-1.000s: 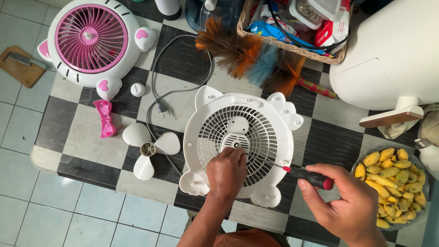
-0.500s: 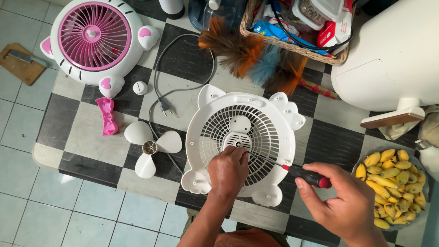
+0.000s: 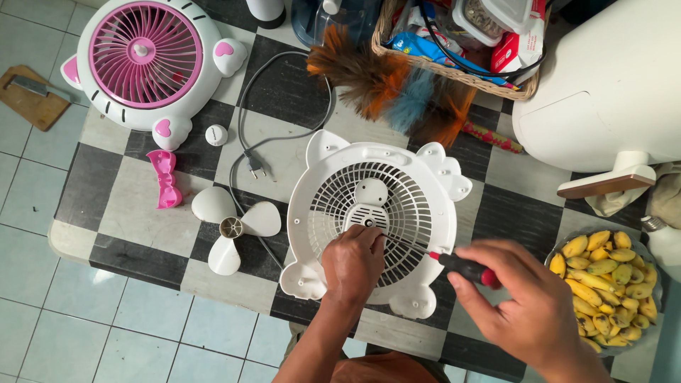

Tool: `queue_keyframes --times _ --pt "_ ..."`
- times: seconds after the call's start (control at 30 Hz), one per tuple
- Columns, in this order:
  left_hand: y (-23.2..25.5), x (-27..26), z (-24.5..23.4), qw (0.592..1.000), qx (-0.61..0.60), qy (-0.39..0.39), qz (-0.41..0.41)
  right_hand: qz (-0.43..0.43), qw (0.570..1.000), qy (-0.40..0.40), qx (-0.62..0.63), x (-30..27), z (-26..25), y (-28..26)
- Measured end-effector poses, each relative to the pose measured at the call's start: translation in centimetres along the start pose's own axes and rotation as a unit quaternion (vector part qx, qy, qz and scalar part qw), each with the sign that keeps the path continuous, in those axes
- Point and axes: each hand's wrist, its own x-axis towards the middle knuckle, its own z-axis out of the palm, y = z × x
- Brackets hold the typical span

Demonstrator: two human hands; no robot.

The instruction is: The person uses a screwdriver to fasten screws into the central hub of a white cat-shaped fan cage. They then place the fan blade onto the hub and secure it by hand. The person briefly handles a second pink fan before returning to the white fan.

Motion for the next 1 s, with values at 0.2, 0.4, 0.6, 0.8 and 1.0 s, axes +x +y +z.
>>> queue_keyframes --times 0.2,0.4,0.6,0.8,1.0 --pt "-0.2 -0.1 0.2 1.000 -0.001 0.007 0.007 -0.134 0.990 -0.035 0.030 2.7 0.1 -1.3" --pt "-0.3 -0.2 0.3 1.000 -0.002 0.005 0.005 -0.141 0.988 -0.064 -0.004 4.5 -1.1 -3.4" --pt "-0.4 -0.1 -0.2 1.000 -0.022 -0.012 -0.007 -0.113 0.990 -0.072 -0.051 5.1 -1.4 -4.7" --pt "-1.8 -0.1 -0.9 0.998 -0.039 -0.039 0.031 -0.111 0.987 -0.030 -0.108 4.6 -0.4 -5.0" --pt "-2.4 1.0 -3.2 0.990 -0.064 -0.112 0.053 -0.103 0.977 -0.028 -0.182 4.1 0.0 -5.9"
